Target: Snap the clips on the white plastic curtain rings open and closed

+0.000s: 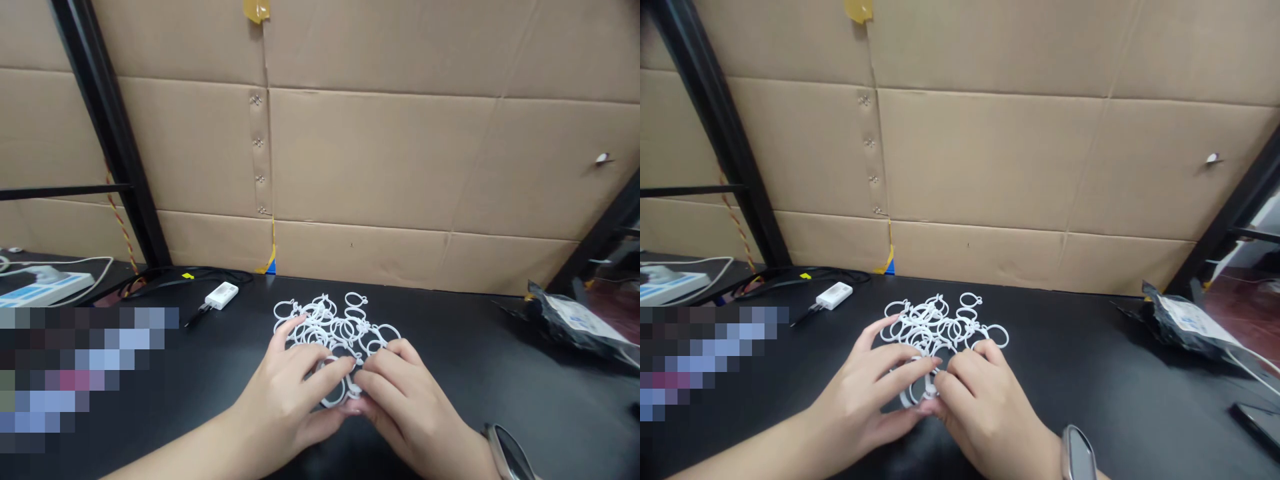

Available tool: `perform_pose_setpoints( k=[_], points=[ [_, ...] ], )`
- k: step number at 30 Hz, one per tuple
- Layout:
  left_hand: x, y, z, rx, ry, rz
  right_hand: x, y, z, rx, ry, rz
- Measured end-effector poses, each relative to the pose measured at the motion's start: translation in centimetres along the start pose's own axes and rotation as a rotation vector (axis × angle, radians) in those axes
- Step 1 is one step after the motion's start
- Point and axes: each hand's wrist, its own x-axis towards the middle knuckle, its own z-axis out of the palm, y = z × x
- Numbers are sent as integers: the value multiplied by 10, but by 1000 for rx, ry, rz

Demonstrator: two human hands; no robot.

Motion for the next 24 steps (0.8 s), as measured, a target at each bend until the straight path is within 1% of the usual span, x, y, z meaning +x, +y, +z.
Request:
perform_pose_setpoints(
  k=[9, 15, 18, 24],
  points=[
    [-1, 4, -2, -2, -31, -3, 2, -3, -3, -77, -43, -53],
    [-4, 2, 2, 12, -66, 10, 2, 0, -5, -177, -118, -125],
    [-3, 0, 3, 7, -83, 3, 2, 2, -5, -199, -147, -115],
    [0, -1, 0, -16, -91, 8, 3, 2, -5, -168, -180, -80]
  ],
)
